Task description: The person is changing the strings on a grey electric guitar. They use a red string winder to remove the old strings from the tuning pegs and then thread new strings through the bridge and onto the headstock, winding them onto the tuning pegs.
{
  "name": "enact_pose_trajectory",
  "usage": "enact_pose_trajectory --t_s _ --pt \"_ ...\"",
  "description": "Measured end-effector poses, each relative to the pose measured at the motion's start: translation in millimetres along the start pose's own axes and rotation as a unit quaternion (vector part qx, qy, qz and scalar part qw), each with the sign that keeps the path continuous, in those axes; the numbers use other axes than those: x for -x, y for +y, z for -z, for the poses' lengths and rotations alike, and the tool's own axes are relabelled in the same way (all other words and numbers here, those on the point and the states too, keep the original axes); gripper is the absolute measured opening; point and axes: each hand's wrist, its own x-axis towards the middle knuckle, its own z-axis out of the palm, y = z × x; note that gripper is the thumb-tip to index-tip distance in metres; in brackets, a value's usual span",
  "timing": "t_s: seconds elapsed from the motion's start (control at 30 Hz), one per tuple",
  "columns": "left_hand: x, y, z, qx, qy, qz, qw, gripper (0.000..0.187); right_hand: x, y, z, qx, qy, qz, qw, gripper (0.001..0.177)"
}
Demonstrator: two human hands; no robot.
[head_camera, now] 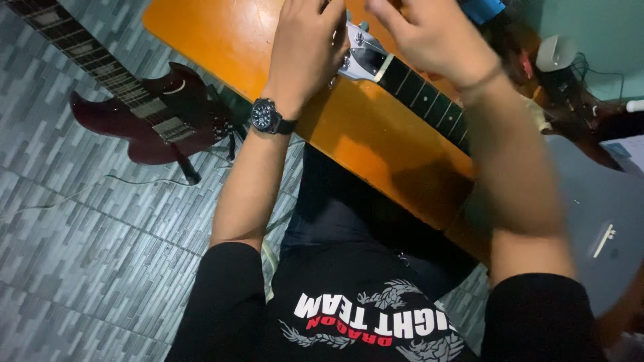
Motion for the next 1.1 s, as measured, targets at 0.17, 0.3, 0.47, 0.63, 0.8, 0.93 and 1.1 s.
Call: enact_pose_trajectory --t_s 0.17,0.3,0.47,0.63,0.8,0.93,1.1 --pt "8 -8 -1 -0.007 -0.017 0.0 1.0 0.021 32 -15 19 0.036 -0.078 -0.01 0.996 0.022" --pt "5 -9 5 0.014 -0.026 -0.017 0.999 0.021 46 -8 8 0.029 -0.014 0.012 0.999 0.013" --pt "5 -11 11 0.032 -0.015 -0.035 0.999 0.021 52 -6 1 0.029 0.01 -0.006 0.999 0.019" --pt "7 -13 11 0.02 -0.028 -0.037 0.999 0.016 58 -8 -4 0.062 0.02 0.013 0.998 0.019" --pt "10 -15 11 0.027 -0.033 -0.029 0.999 0.018 52 -5 -11 0.03 0.058 0.019 0.998 0.023" --pt "11 -13 10 0.029 -0.047 -0.003 0.998 0.014 42 0 -14 0.002 0.083 0.05 0.995 0.018" --pt "9 -11 15 0.036 -0.036 -0.013 0.999 0.012 41 -2 -20 0.023 0.089 0.082 0.992 0.01"
